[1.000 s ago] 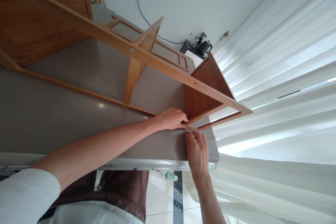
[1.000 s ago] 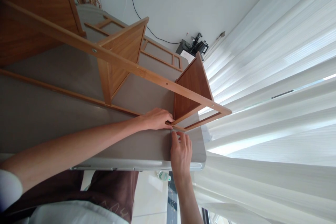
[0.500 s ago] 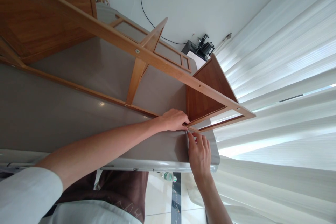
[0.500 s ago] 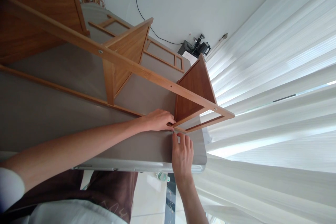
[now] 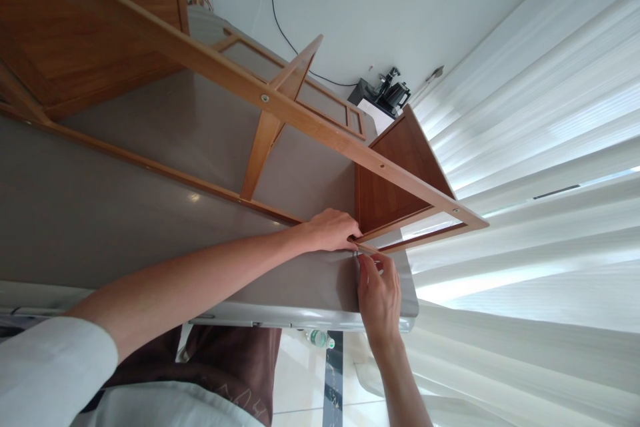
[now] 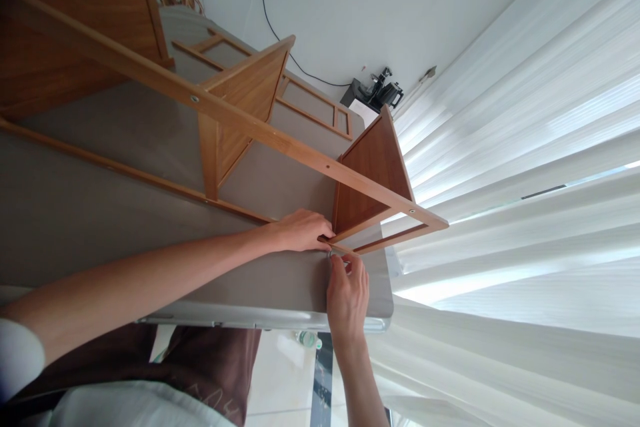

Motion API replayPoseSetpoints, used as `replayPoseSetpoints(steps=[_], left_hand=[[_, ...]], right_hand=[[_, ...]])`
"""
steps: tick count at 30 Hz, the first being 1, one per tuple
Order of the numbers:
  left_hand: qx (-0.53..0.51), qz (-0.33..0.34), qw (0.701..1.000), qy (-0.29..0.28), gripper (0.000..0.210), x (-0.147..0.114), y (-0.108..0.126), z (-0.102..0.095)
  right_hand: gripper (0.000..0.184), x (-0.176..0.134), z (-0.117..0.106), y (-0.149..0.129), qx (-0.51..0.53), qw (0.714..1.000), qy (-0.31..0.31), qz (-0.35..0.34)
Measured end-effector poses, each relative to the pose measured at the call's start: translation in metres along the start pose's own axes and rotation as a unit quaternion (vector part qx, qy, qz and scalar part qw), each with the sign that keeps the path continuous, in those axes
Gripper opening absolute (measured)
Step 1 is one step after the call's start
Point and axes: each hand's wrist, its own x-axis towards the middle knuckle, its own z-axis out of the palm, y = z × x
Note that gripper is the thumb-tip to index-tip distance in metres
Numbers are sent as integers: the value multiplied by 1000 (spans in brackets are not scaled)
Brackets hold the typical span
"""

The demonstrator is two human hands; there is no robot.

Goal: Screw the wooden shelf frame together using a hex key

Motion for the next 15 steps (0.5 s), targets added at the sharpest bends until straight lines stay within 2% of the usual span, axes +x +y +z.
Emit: replayPoseSetpoints(steps=[9,15], left_hand=[[2,-8,1000,-3,21,0,1,-1],[2,-8,1000,-1,21,0,0,0]], right_hand=[[25,-2,8,9,98,994,1,44],[24,-5,9,9,103,993,1,57]])
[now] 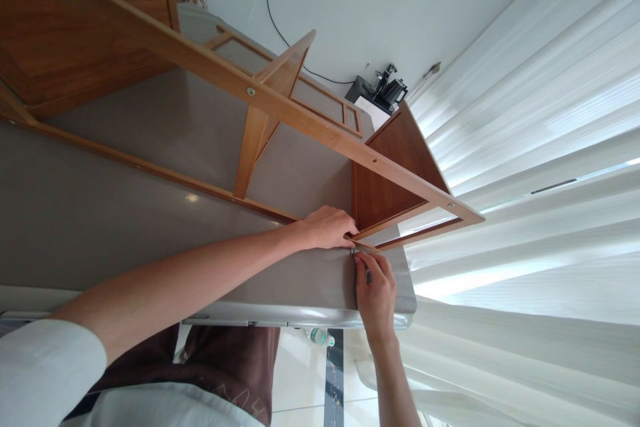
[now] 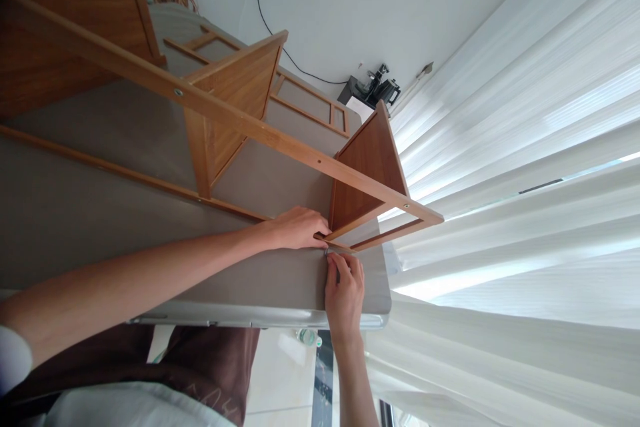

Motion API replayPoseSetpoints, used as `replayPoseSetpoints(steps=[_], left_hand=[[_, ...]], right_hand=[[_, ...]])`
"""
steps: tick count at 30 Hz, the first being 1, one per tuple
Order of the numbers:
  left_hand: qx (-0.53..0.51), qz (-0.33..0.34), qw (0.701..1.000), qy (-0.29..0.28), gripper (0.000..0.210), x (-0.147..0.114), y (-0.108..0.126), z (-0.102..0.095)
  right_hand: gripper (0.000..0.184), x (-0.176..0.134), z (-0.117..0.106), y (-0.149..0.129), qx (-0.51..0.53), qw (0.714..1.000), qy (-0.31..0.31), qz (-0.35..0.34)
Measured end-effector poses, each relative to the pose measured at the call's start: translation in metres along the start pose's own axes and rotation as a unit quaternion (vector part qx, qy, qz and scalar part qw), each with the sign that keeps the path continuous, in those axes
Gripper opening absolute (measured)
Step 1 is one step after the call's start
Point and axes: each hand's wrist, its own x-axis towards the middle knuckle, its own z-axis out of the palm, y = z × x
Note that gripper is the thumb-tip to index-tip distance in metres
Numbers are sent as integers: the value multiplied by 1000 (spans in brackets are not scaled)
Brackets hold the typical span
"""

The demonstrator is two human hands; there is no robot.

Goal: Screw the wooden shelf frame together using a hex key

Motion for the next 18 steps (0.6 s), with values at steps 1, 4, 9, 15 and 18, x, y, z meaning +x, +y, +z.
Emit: replayPoseSetpoints(steps=[1,4,9,15,18], left_hand=[[0,0,1000,0,21,0,0,0],[1,2,1000,0,21,1,-1,1],[1,4,1000,-2,21,1,-1,1],[-3,6,1000,-2,20,1,-1,0],[-5,3,1000,1,21,1,-1,1]], right_hand=[[24,0,-1,-1,-4,1000,-3,-3],[25,-2,-4,-2,-25,999,-11,-16],[26,-3,-8,-7,-85,995,-16,-43],[29,1,-10,-10,-143,986,-20,-81],[28,3,-11,-11,-161,982,-22,-97]])
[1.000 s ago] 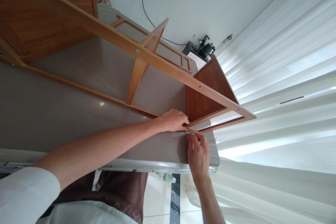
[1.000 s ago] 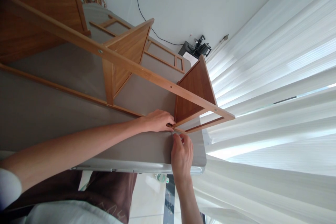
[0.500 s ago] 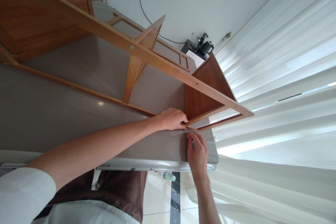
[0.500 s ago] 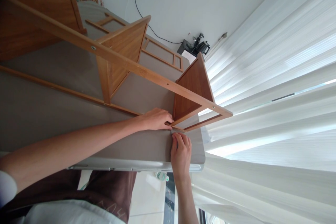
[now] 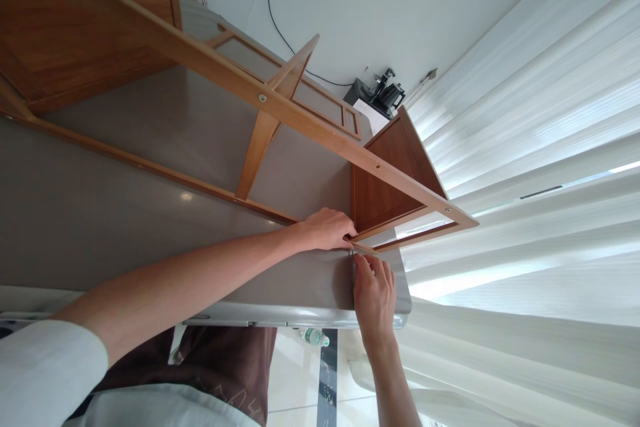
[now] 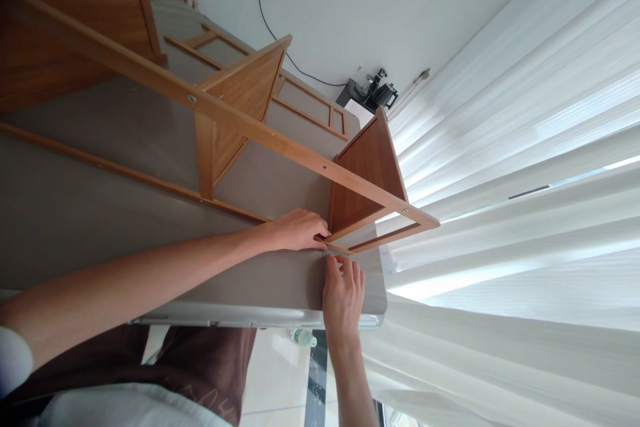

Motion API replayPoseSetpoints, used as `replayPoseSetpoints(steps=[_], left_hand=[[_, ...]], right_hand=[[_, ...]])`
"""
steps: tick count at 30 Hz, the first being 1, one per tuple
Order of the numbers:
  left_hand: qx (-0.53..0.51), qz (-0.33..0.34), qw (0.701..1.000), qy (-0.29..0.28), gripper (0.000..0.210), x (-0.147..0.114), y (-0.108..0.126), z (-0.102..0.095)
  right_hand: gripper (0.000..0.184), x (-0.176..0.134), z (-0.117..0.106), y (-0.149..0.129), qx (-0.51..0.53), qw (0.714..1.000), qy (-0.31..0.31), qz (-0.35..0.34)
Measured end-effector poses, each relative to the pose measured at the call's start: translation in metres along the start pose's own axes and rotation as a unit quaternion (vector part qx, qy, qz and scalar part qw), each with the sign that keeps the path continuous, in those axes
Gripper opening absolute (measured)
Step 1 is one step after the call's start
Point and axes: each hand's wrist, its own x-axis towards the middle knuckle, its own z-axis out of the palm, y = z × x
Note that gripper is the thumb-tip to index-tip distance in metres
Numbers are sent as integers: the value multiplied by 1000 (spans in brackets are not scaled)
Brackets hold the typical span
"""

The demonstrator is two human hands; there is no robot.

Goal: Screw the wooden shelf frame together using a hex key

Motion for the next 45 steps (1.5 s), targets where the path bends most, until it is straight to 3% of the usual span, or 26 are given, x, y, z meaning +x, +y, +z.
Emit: replayPoseSetpoints(steps=[13,22,26,31,38,45], left_hand=[[-1,7,1000,0,21,0,-1,0],[-2,11,1000,5,19,1,-2,3],[-1,12,1000,5,20,1,-3,3],[2,9,1000,2,21,0,-2,3],[2,1,1000,3,20,0,1,0],[1,-4,1000,0,21,0,0,0]], right_hand=[[35,9,-12,-7,-104,992,-19,-73],[34,13,-16,-13,-107,992,-26,-67],[36,11,-12,-10,-45,998,-28,-41],[25,8,-3,-4,43,999,-10,16],[26,3,13,8,176,979,8,97],[27,1,13,7,215,970,8,116]])
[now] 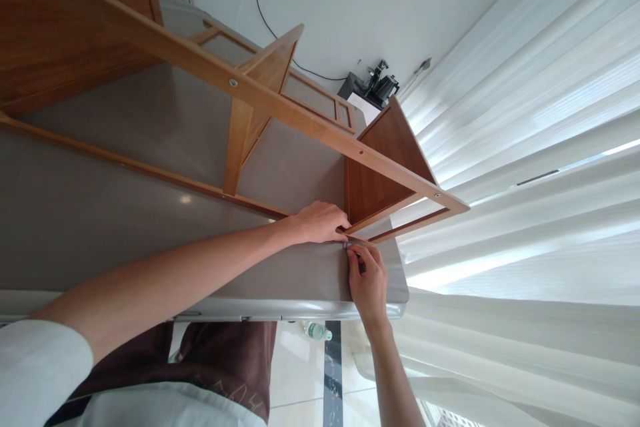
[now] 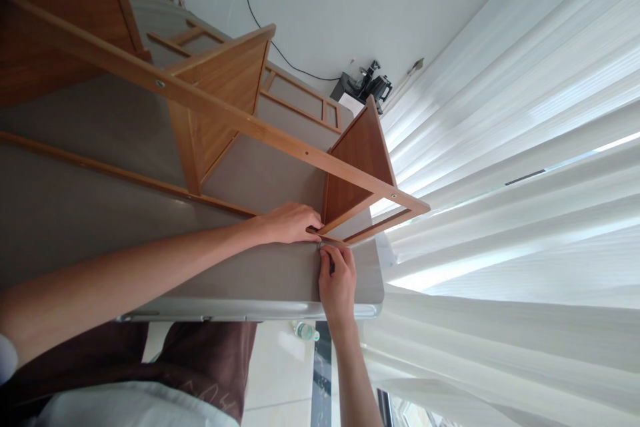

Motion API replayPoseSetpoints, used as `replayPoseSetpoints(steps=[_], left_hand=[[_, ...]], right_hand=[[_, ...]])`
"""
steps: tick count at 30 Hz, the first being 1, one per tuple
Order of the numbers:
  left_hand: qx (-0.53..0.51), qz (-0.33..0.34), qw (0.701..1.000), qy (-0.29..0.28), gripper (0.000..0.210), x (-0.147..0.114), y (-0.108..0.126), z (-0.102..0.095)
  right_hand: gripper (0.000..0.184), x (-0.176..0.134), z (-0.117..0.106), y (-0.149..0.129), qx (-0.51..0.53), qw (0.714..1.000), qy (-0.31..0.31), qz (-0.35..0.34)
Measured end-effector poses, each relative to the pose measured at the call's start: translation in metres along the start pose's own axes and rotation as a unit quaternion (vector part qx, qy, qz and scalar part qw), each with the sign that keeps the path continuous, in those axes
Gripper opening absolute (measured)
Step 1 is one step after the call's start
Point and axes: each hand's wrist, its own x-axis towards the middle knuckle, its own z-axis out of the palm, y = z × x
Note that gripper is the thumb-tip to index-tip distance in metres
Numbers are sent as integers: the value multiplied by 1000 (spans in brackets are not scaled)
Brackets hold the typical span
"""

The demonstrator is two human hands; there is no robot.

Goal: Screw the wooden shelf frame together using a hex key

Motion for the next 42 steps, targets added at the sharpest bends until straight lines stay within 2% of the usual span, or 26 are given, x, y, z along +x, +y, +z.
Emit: replayPoseSetpoints(steps=[8,22,36,42], left_hand=[[-4,-3,1000,-9,20,0,2,-3],[-9,5,1000,-2,20,1,0,-1],[-5,42,999,-12,9,1,-2,-8],[15,34,999,-5,10,2,2,-9]], right_hand=[[27,-9,-8,-11,-85,996,0,-34],[30,-2,-8,-19,-232,966,-6,-110],[35,-2,-8,-19,-271,952,-6,-140],[35,-2,-9,-23,-278,950,-2,-144]])
